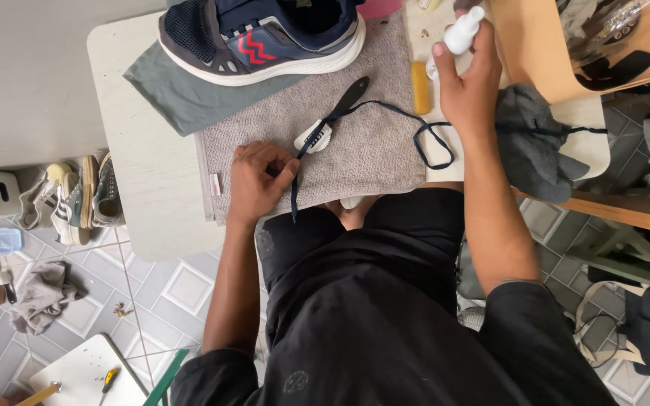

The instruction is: Cleaning a pair of dark blue shoe laces by scrubbing them with a small brush and cleaning solution on a towel-covered workbench.

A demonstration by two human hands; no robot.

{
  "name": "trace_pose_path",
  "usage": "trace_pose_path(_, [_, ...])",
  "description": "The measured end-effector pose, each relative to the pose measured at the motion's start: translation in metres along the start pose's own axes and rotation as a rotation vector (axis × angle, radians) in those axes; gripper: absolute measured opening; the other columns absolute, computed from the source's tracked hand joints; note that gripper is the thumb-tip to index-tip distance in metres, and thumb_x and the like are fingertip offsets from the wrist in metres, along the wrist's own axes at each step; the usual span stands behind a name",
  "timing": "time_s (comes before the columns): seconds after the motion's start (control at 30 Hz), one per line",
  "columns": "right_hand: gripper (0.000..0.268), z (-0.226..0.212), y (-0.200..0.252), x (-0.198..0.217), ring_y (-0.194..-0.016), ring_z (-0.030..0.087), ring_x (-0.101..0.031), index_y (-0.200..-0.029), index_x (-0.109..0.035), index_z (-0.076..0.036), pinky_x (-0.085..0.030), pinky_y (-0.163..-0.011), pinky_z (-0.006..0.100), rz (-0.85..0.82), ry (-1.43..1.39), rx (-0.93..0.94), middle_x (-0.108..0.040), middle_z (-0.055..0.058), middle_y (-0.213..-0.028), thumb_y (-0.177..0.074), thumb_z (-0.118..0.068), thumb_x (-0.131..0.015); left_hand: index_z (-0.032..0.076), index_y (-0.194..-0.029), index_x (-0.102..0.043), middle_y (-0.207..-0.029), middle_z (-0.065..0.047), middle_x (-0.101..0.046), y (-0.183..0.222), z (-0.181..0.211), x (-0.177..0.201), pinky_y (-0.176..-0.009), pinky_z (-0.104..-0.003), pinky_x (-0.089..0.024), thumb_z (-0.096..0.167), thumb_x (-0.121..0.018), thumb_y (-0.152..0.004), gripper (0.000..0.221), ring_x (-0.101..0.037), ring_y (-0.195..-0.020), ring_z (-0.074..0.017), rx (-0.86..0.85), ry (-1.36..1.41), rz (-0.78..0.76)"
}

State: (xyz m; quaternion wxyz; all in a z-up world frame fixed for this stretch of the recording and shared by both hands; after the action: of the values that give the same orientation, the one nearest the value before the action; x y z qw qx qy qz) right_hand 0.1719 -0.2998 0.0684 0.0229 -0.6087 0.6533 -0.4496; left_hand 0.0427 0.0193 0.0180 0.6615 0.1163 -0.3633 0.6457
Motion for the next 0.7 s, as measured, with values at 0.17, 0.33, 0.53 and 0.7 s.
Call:
trace_pose_path(0.17, [0.039, -0.039, 0.011, -0.012, -0.089, 0.031, -0.062, -0.138, -0.035, -0.007, -0.049, -0.073, 0.038, -0.207, -0.387, -0.051, -0.048, 0.025, -0.132, -0.101, -0.003, -0.048, 0.014, -0.080, -0.062, -0.078, 0.003, -0.064, 0.003, -0.004, -0.001, -0.078, -0.039, -0.036, 0.029, -0.067, -0.096, 0.022, -0.058, -0.076, -0.0218, 0.013, -0.018, 0.002])
trace_pose_path(0.33, [0.060, -0.095, 0.034, -0.061, -0.069, 0.039, -0.068, -0.154, -0.036, 0.003, -0.053, -0.060, 0.041, -0.662, -0.371, 0.062, -0.061, 0.029, -0.096, -0.096, -0.005, -0.047, 0.016, -0.074, -0.070, -0.060, 0.000, -0.059, 0.002, -0.012, -0.002, -0.076, -0.034, -0.042, 0.031, -0.079, -0.090, 0.024, -0.064, -0.069, -0.0237, 0.035, -0.003, 0.107])
trace_pose_path(0.53, [0.062, -0.100, 0.046, -0.084, -0.079, 0.042, -0.070, -0.159, -0.042, -0.020, -0.056, -0.064, 0.048, -0.897, -0.037, 0.010, -0.061, 0.019, -0.095, -0.097, -0.014, -0.049, 0.016, -0.073, -0.070, -0.061, 0.001, -0.059, 0.003, -0.013, -0.002, -0.076, -0.035, -0.043, 0.030, -0.079, -0.090, 0.024, -0.063, -0.069, -0.0234, -0.004, -0.025, 0.106])
trace_pose_path(0.7, [0.060, -0.119, 0.036, -0.084, -0.080, 0.048, -0.071, -0.154, -0.042, -0.014, -0.057, -0.062, 0.054, -1.027, 0.028, 0.006, -0.063, 0.027, -0.099, -0.095, -0.014, -0.047, 0.018, -0.073, -0.070, -0.061, 0.003, -0.059, 0.003, -0.015, -0.003, -0.076, -0.033, -0.044, 0.031, -0.080, -0.090, 0.023, -0.063, -0.069, -0.0212, -0.002, -0.036, 0.111])
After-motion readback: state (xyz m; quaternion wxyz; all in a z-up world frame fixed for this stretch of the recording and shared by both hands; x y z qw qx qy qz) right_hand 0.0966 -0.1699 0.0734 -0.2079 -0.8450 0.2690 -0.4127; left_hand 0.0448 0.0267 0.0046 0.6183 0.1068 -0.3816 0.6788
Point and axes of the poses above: each hand's wrist, its own y-axis away from the middle knuckle, its own x-axis out of the back of the hand, z = x × y, the point moved 5 cm from there along -y, towards the middle knuckle
